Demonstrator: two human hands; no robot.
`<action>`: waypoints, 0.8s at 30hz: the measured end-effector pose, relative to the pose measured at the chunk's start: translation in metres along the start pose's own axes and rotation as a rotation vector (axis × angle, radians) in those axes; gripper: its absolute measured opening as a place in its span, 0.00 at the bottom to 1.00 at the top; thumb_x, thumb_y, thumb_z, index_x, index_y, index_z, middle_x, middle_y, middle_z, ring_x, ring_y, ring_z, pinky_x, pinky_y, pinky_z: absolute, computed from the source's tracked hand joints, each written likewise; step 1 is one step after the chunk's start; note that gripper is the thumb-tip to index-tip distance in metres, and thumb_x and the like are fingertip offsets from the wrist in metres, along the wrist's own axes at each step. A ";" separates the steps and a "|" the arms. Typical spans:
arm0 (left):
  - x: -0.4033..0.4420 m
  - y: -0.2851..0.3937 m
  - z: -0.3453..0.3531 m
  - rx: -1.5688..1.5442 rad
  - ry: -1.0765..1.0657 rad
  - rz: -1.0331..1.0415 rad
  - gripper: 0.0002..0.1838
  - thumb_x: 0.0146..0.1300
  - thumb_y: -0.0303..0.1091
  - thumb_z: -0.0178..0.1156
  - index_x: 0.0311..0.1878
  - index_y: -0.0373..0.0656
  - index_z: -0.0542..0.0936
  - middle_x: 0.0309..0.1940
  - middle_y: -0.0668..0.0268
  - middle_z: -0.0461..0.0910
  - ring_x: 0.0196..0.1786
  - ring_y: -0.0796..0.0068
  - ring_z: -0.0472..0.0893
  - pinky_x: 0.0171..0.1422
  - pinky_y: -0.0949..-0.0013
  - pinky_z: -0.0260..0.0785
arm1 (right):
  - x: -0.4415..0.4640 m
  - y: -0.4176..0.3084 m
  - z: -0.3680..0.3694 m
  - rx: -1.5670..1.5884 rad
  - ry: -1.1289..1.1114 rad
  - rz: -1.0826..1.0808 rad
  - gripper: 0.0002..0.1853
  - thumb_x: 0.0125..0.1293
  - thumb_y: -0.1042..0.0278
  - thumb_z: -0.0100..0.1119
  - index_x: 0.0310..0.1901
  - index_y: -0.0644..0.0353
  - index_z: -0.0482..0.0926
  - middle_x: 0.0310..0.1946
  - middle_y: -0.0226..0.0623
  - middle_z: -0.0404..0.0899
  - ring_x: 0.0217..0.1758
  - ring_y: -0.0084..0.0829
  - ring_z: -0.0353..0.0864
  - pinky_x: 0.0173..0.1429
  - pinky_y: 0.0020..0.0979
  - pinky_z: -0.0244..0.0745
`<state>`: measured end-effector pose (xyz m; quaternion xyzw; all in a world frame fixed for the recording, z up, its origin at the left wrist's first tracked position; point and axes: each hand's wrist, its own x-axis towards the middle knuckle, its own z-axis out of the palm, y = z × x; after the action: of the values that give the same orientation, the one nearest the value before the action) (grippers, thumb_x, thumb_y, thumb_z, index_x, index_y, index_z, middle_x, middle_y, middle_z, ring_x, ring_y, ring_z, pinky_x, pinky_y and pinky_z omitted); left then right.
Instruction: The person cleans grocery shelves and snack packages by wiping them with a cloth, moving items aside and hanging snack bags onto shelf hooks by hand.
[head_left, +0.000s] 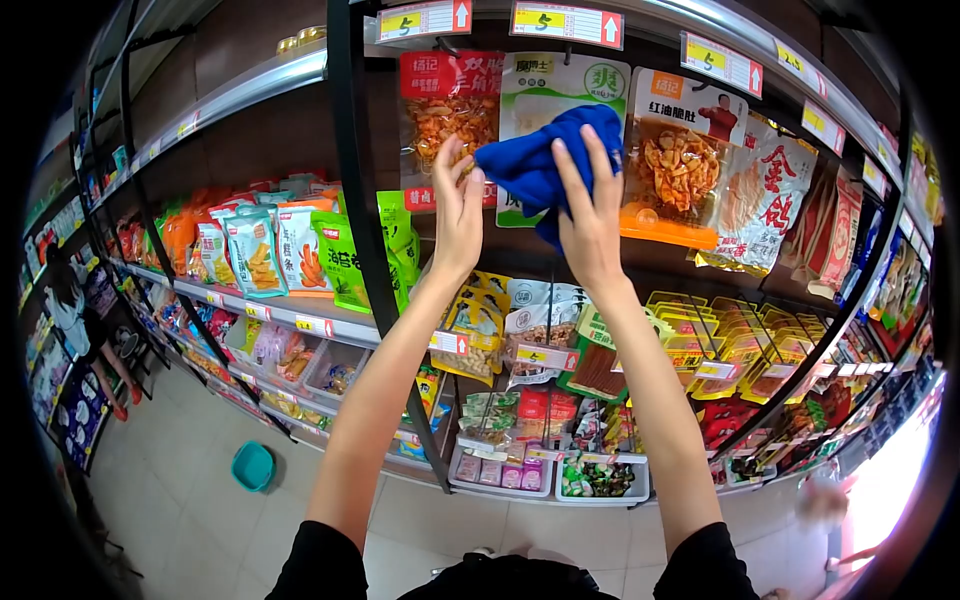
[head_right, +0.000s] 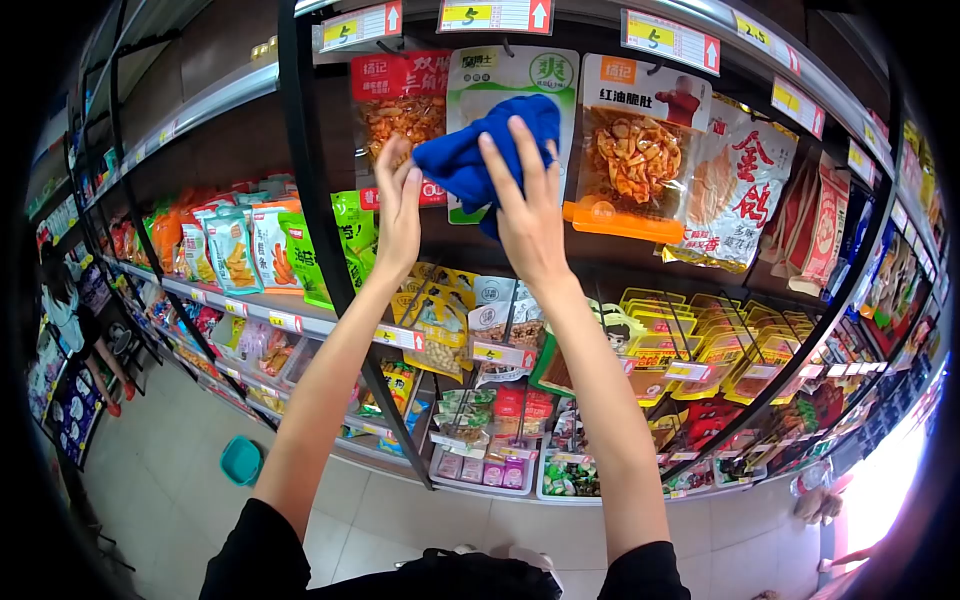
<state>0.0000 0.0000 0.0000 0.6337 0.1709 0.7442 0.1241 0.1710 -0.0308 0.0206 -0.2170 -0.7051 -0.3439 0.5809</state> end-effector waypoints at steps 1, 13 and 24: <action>0.003 -0.014 0.003 -0.016 0.001 -0.098 0.35 0.74 0.45 0.50 0.75 0.40 0.49 0.73 0.48 0.50 0.72 0.52 0.59 0.74 0.58 0.54 | -0.001 0.002 -0.005 -0.013 0.018 0.014 0.42 0.47 0.93 0.55 0.67 0.52 0.69 0.72 0.44 0.55 0.74 0.51 0.54 0.76 0.48 0.49; 0.031 -0.030 0.042 -0.129 -0.041 -0.285 0.24 0.72 0.38 0.53 0.66 0.37 0.65 0.55 0.58 0.75 0.51 0.73 0.76 0.57 0.73 0.67 | 0.040 0.012 0.008 -0.149 0.018 0.082 0.42 0.50 0.86 0.56 0.71 0.53 0.62 0.73 0.47 0.50 0.73 0.62 0.49 0.74 0.55 0.50; 0.053 -0.008 0.052 -0.347 -0.094 -0.495 0.30 0.75 0.52 0.40 0.68 0.38 0.67 0.64 0.59 0.71 0.64 0.68 0.72 0.69 0.65 0.62 | 0.045 0.023 0.024 -0.121 -0.078 0.183 0.36 0.52 0.57 0.57 0.68 0.44 0.68 0.74 0.49 0.49 0.68 0.75 0.51 0.70 0.69 0.47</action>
<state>0.0418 0.0340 0.0518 0.5759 0.1844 0.6794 0.4156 0.1614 -0.0019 0.0675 -0.3284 -0.6824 -0.3228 0.5676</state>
